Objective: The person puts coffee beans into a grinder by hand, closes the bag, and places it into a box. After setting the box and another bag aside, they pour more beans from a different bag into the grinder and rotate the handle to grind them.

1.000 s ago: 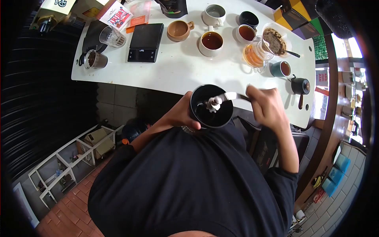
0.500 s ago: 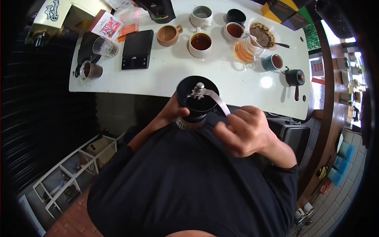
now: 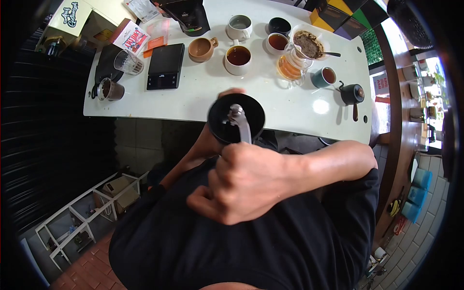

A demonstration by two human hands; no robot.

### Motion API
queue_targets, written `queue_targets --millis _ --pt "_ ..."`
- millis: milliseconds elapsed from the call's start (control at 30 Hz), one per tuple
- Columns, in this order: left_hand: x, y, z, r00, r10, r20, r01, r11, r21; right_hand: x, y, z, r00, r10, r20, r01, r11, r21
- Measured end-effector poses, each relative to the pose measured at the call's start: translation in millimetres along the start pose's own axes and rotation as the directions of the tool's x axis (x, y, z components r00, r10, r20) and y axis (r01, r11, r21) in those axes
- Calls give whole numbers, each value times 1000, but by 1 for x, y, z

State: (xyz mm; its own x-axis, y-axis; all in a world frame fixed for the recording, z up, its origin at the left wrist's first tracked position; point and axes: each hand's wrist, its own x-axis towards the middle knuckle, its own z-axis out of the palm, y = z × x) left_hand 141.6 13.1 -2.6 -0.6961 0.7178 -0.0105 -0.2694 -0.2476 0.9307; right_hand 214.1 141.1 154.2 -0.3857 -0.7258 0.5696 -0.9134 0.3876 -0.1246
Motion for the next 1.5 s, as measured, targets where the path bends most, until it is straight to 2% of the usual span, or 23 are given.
queue_targets --millis 67,167,200,300,367,500,533,633,700,733,800,833,867,933,967,1033,1100,1167,1233,1300,1367,1433,1500 --pt "-3 6 3 983 -108 -146 88 987 -135 -4 -6 6 1000 -12 -11 12 998 62" --pt "-17 -5 1 987 151 -51 -153 988 -32 -12 -11 1 998 -68 16 66 993 100" --pt "-20 -7 -1 986 157 -61 -159 987 -35 -14 -10 -3 999 -43 32 40 996 83" --pt "-19 -4 7 998 7 -57 -9 999 -52 -8 -7 -3 998 -17 59 10 994 113" --pt "-3 34 35 997 -66 -31 71 971 227 4 1 -1 996 9 86 -12 999 38" --pt "-3 35 36 992 -111 58 93 962 258 29 14 4 981 -72 183 46 988 145" --pt "-8 33 36 986 -144 84 117 958 263 37 25 5 952 -36 305 -1 993 121" --pt "-10 30 35 963 -205 174 148 945 293 50 51 10 927 15 376 -127 953 275" --pt "-14 28 32 948 -238 213 166 938 306 51 62 19 932 85 352 -150 975 162" --pt "-17 27 30 941 -252 227 175 933 314 50 81 18 865 159 476 -252 958 139" --pt "-25 22 25 934 -272 230 191 928 321 25 112 31 883 325 339 -369 927 72" --pt "-27 14 22 947 -160 279 80 957 278 14 120 15 812 401 425 -449 893 15" --pt "-27 5 17 946 -40 323 -36 973 227 -9 126 18 830 462 312 -495 868 33" --pt "-36 -9 9 915 204 347 -259 958 119 -40 120 9 766 579 279 -603 797 4" --pt "-41 -12 7 919 208 335 -260 958 120 -61 119 4 774 590 232 -602 798 -19" --pt "-52 -16 5 990 -136 39 141 968 -208 -98 105 8 660 707 254 -737 675 37" --pt "-48 -19 2 997 -78 0 78 994 -77 -119 85 6 629 750 204 -775 624 97" --pt "-43 -13 -4 976 -215 -9 213 970 -116 -126 46 -4 588 773 237 -807 581 109" --pt "-37 -1 11 985 -169 -22 166 980 -114 -117 7 -18 697 704 137 -715 695 67" --pt "-27 7 22 1000 20 -21 -17 993 113 -89 -25 -20 925 347 152 -351 937 -7" --pt "-21 7 29 1000 -4 28 -1 990 143 -61 -20 -14 967 250 54 -246 966 -82" --pt "-23 3 30 991 -22 132 -7 977 211 -28 1 -6 988 146 51 -147 989 22" --pt "-34 -2 29 975 -54 217 -7 962 273 11 15 8 964 75 254 -77 997 -3"
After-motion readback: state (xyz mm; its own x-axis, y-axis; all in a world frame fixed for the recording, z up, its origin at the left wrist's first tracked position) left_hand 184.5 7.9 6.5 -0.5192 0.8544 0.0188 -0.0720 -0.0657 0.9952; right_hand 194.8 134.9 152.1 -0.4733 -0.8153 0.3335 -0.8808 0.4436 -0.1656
